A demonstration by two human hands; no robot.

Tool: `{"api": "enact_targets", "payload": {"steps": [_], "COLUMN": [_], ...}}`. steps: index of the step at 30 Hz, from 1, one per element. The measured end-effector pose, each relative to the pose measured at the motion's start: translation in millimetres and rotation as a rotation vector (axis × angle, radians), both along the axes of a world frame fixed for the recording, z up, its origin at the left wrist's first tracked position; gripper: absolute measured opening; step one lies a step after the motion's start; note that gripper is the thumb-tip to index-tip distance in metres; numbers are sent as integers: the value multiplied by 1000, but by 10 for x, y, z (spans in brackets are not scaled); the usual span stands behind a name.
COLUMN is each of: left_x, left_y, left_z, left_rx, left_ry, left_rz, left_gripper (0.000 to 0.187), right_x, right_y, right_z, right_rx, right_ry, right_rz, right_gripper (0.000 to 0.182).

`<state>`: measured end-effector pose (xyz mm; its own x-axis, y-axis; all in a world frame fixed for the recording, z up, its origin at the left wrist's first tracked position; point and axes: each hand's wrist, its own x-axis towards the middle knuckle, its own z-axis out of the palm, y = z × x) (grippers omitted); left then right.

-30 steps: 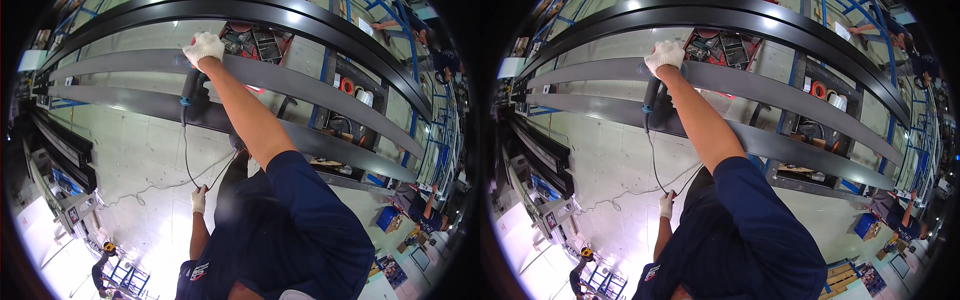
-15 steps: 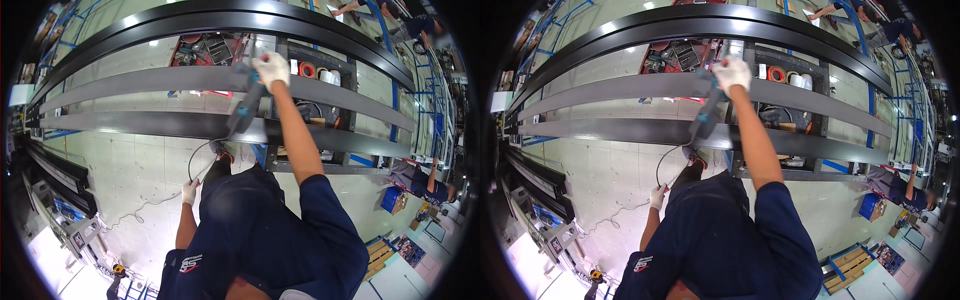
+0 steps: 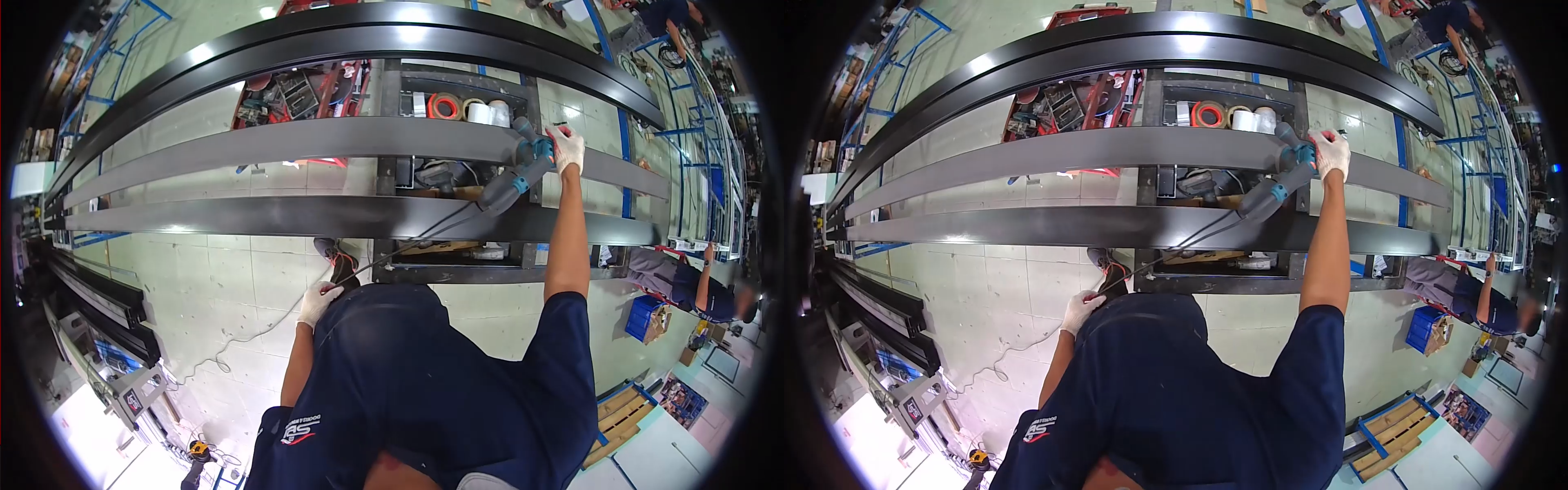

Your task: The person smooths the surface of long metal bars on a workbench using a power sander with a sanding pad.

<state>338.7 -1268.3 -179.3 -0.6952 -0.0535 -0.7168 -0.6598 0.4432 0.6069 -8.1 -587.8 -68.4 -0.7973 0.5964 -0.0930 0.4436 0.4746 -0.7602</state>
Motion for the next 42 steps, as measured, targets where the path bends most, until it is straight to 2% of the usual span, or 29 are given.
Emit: {"api": "enact_targets", "payload": {"steps": [5, 9, 17, 22, 23, 26, 30, 32, 34, 38, 42], "left_x": [24, 74, 274, 408, 405, 508, 574, 631, 705, 741, 781], "left_y": [47, -115, -808, -1119, -1171, -1367, -1517, -1620, -1724, -1858, -1983], "left_z": [14, -96, -436, -473, -470, -677, -705, -767, -857, -765, -609], "left_rx": [-14, 4, -117, -36, -80, -100, -54, -54, -44, -28, -36], "left_ry": [-7, -48, -42, -41, -93, -88, -92, -121, -126, -151, -180], "left_rz": [-6, 69, 42, 191, 188, 222, 310, 314, 334, 387, 431], "left_gripper": [43, 45, 59, 59, 57, 55, 53, 52, 49, 45, 44], "right_x": [94, 147, -44, -46, -93, -126, -115, -197, -245, -476, -623], "right_y": [99, -311, -1297, -2341, -2420, -2969, -3946, -4384, -4875, -5765, -6510], "right_z": [45, 234, 100, 367, 154, 86, 372, 258, 385, 403, 451], "right_rx": [80, 43, -3, -35, 61, 149, 198, 232, 201, 241, 152], "right_ry": [1, -30, -75, -176, -102, -85, -99, -87, -106, -166, -115], "right_rz": [42, 51, 99, 128, 206, 317, 474, 518, 572, 764, 877], "right_gripper": [30, 32, 31, 37, 39, 42, 42, 42, 34, 29, 28]}}
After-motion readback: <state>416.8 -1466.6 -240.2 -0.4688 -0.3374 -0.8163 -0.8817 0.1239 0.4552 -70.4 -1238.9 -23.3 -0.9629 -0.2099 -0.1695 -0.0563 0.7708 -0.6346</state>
